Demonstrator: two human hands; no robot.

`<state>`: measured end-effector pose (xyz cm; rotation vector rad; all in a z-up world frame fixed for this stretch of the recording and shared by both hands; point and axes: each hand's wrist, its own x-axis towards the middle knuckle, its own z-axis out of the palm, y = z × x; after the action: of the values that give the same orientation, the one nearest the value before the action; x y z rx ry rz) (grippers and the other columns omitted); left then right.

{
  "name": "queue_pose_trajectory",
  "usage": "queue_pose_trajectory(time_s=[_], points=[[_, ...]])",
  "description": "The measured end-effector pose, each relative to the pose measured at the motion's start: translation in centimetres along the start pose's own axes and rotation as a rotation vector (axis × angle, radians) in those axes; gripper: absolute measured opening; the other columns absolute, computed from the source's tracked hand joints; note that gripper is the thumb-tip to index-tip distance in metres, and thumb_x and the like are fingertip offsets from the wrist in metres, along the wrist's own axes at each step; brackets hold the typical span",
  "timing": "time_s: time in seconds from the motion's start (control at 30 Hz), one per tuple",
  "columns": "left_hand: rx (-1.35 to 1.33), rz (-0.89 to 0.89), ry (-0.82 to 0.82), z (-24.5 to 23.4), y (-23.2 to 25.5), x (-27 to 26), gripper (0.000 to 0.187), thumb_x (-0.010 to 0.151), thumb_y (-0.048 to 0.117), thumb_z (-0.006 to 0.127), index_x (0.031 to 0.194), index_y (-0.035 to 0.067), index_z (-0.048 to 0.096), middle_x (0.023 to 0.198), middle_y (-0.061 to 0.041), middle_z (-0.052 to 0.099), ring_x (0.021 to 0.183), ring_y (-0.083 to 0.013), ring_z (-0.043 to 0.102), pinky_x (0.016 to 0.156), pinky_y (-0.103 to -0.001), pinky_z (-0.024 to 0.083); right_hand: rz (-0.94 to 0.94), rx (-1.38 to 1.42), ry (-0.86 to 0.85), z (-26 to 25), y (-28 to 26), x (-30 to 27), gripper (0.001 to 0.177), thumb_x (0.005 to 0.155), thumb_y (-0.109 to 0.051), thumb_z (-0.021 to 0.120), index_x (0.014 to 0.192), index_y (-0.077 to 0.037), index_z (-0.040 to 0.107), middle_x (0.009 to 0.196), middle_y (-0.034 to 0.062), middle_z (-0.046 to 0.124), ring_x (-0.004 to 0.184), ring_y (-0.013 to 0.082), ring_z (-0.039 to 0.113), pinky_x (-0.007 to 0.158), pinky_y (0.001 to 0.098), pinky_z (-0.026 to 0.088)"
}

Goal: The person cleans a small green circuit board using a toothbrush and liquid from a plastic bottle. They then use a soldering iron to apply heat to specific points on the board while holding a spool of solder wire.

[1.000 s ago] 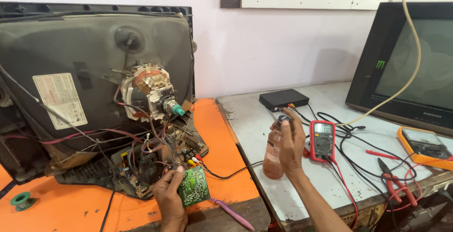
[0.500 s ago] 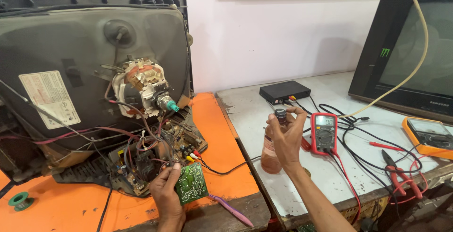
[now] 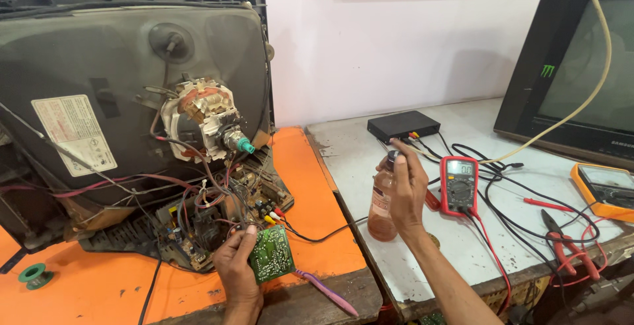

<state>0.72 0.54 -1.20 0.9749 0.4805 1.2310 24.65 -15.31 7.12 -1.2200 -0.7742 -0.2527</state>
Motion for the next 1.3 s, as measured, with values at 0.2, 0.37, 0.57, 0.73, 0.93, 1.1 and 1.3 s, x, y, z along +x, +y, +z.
queue_pose_trajectory(time_s=[0.2,0.37,0.57,0.73,0.93,1.1,1.3], points=[[0.002,0.021,-0.02,-0.2,-0.2,0.1,0.031,0.096,0.016,0.068,0.07,0.001,0.066,0.056,0.001,0.056,0.044,-0.006,0.046,0.041,-0.026,0.035,-0.053,0.007,0.0,0.6,0.3,-0.1,0.055,0.096,-0.028,0.064,0.135,0.0,0.037,0.091,0.0088,0.064,0.079,0.0162,0.067,0.064,0.032,0.061],[0.008,-0.01,-0.001,0.2,0.3,-0.1,0.027,0.094,0.016,0.066,0.071,0.002,0.07,0.056,0.001,0.058,0.044,-0.0061,0.048,0.042,-0.025,0.036,-0.046,0.034,-0.035,0.0,0.8,0.0,0.044,0.113,-0.032,0.051,0.138,0.003,0.063,0.094,0.0115,0.069,0.087,0.015,0.068,0.076,0.0282,0.058],[0.043,0.014,0.004,0.1,0.2,0.0,0.03,0.095,0.017,0.067,0.069,0.001,0.068,0.055,0.0,0.057,0.042,-0.0076,0.048,0.041,-0.027,0.036,0.024,-0.038,0.006,0.6,-0.2,0.0,0.05,0.095,-0.027,0.064,0.134,-0.005,0.041,0.082,0.0079,0.065,0.071,0.0133,0.068,0.06,0.0259,0.061],[0.04,0.0,0.002,0.0,0.0,0.0,0.03,0.095,0.017,0.067,0.069,0.002,0.067,0.054,0.0,0.057,0.043,-0.0078,0.048,0.041,-0.027,0.037,-0.006,0.032,-0.001,0.6,-0.1,-0.1,0.032,0.103,-0.024,0.059,0.125,-0.001,0.059,0.086,0.008,0.066,0.074,0.0122,0.063,0.063,0.024,0.054],[0.031,0.006,0.002,0.0,0.2,-0.1,0.029,0.095,0.017,0.067,0.072,0.0,0.069,0.056,0.0,0.057,0.044,-0.0076,0.047,0.042,-0.028,0.036,-0.038,0.052,-0.002,0.6,-0.7,-0.2,0.026,0.104,-0.021,0.057,0.122,-0.002,0.063,0.086,0.0041,0.066,0.079,0.0085,0.067,0.068,0.0208,0.055],[0.017,0.007,-0.002,0.2,0.4,-0.3,0.028,0.096,0.017,0.067,0.075,-0.002,0.071,0.058,-0.001,0.059,0.045,-0.0075,0.049,0.043,-0.027,0.037,-0.039,0.016,0.049,0.9,-0.4,-0.3,0.021,0.106,-0.017,0.06,0.119,-0.002,0.066,0.086,0.0044,0.068,0.077,0.0083,0.064,0.064,0.0223,0.05],[-0.03,-0.037,0.017,0.2,0.4,-0.7,0.028,0.095,0.016,0.066,0.075,-0.003,0.068,0.059,-0.002,0.059,0.045,-0.0094,0.051,0.042,-0.029,0.04,-0.089,-0.12,0.138,1.0,-0.1,-0.6,0.021,0.101,-0.014,0.068,0.117,-0.001,0.065,0.089,0.005,0.071,0.077,0.0086,0.066,0.065,0.0224,0.051]])
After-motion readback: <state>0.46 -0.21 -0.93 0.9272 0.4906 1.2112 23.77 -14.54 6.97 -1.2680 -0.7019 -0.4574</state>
